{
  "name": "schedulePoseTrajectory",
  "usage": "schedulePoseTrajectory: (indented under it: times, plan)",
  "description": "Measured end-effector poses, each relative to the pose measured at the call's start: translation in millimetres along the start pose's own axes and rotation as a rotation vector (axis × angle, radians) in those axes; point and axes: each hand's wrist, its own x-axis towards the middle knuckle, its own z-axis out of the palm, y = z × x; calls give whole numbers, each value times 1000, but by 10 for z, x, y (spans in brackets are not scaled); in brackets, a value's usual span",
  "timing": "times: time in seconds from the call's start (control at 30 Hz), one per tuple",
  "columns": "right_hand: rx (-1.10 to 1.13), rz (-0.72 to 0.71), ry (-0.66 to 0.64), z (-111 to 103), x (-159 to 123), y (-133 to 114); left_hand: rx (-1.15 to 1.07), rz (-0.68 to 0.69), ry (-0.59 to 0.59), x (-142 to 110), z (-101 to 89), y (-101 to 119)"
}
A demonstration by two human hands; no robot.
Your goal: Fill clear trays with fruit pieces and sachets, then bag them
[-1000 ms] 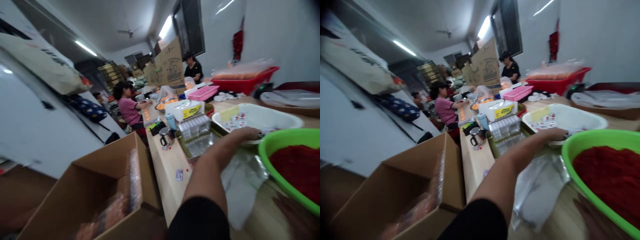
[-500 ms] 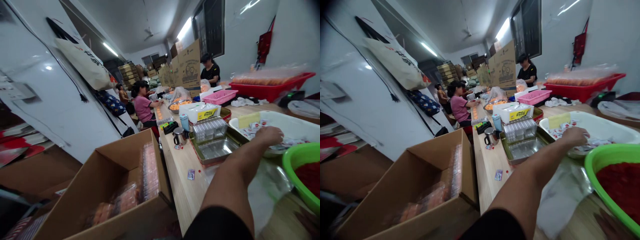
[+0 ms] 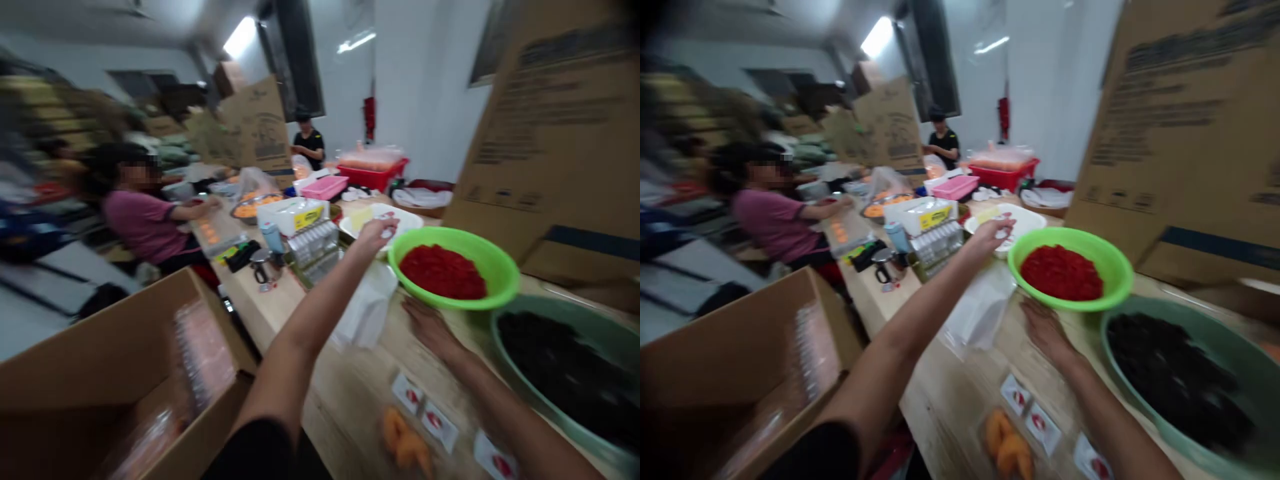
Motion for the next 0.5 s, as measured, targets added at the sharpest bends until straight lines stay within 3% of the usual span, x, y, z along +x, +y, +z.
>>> schedulePoseTrajectory:
  times: [0.07, 0.17, 0.23, 0.33, 0.5]
  plan:
    - [223, 98, -46, -142, -15, -186, 40, -90, -42, -232, 28, -126]
    - [353, 240, 76, -461, -37, -508, 196, -156, -149, -697, 22, -358]
    - [478, 320, 161, -777, -196, -702, 253, -181, -202, -1032, 36, -552]
    - [853, 385, 179, -1309, -641, -912, 296, -217, -281, -1453, 162, -932]
    - [677, 590, 268, -1918, -1518, -1014, 380, -135, -396, -1935, 654, -1721]
